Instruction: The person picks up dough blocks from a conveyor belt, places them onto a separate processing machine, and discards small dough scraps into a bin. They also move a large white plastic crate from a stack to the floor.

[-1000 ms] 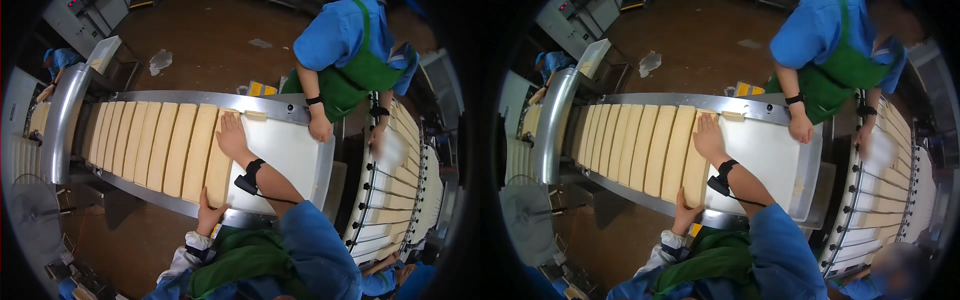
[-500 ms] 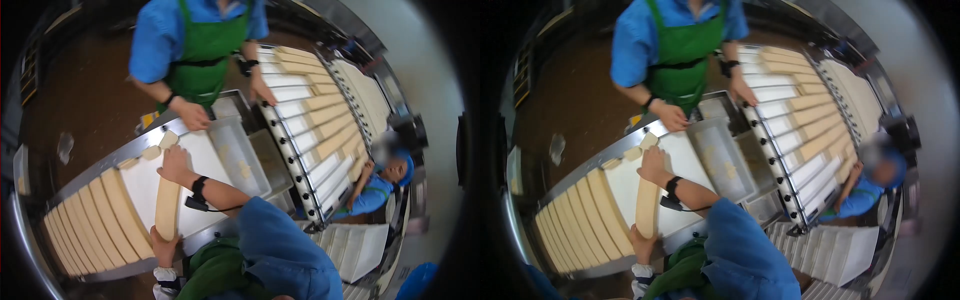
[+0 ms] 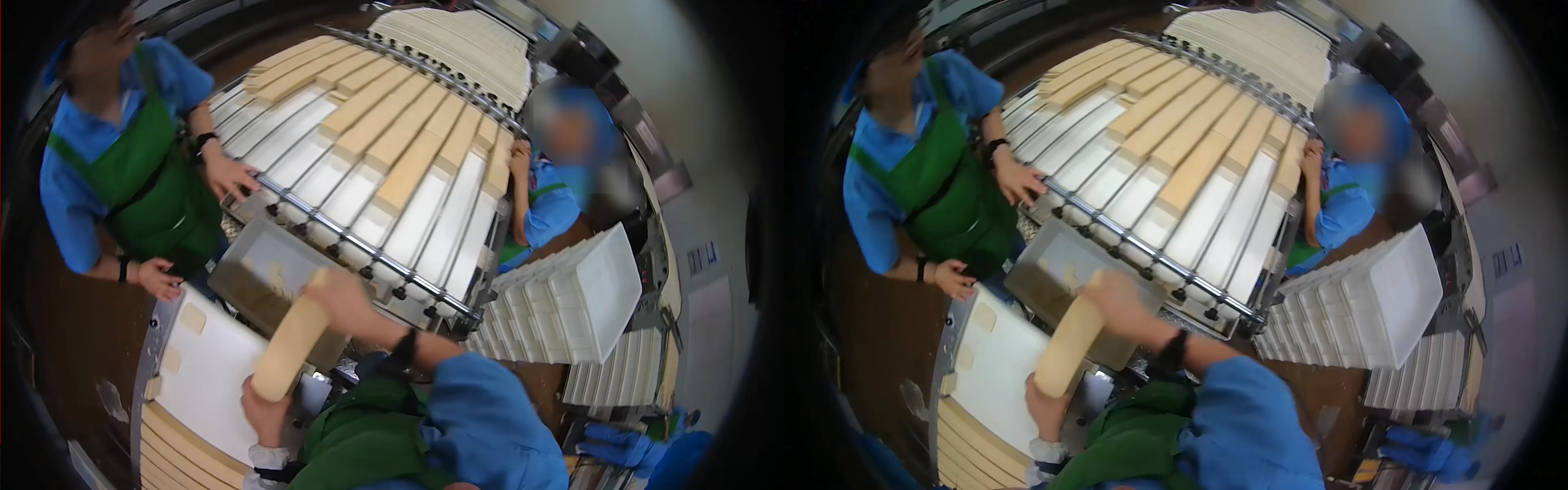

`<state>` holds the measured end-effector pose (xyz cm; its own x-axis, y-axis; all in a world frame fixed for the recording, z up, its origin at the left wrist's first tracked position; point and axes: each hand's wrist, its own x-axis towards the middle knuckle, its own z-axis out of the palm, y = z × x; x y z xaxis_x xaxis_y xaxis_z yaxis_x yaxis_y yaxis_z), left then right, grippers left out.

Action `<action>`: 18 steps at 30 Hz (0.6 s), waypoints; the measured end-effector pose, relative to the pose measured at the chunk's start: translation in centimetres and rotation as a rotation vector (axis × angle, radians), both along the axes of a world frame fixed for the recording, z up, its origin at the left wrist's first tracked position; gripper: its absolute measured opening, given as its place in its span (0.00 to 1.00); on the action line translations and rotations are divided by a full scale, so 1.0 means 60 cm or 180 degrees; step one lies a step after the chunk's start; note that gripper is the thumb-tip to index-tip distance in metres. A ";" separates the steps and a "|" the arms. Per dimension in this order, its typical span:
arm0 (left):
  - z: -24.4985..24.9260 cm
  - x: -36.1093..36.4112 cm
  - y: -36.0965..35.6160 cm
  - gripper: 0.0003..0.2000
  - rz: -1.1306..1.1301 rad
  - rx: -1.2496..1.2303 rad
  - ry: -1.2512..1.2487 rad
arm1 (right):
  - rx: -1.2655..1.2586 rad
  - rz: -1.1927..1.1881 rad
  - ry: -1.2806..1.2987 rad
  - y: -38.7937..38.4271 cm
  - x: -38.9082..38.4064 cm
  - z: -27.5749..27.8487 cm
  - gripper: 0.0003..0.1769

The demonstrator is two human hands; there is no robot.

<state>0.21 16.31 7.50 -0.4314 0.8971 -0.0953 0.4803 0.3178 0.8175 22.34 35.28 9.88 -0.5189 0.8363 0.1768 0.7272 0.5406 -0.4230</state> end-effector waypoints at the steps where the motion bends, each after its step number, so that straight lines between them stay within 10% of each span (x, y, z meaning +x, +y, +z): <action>1: 0.027 0.047 0.040 0.34 -0.0375 0.0010 -0.0253 | 0.0150 -0.0150 0.0075 0.021 0.077 0.061 0.20; 9: 0.077 0.415 0.231 0.36 -0.1804 0.0101 -0.1811 | -0.0914 -0.0117 -0.0966 0.243 0.543 0.113 0.38; 14: 0.024 0.533 0.317 0.33 -0.1803 -0.0249 -0.1399 | -0.1723 0.0053 -0.0864 0.374 0.651 0.025 0.45; 18: -0.012 0.604 0.381 0.31 -0.1442 -0.0523 -0.1422 | -0.2550 -0.1599 0.0013 0.488 0.710 0.017 0.47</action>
<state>36.47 39.15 6.75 0.0984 0.9392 -0.3290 0.2215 0.3016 0.9273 64.96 64.53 10.89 -0.0655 0.8351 -0.5462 0.7936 -0.2882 -0.5358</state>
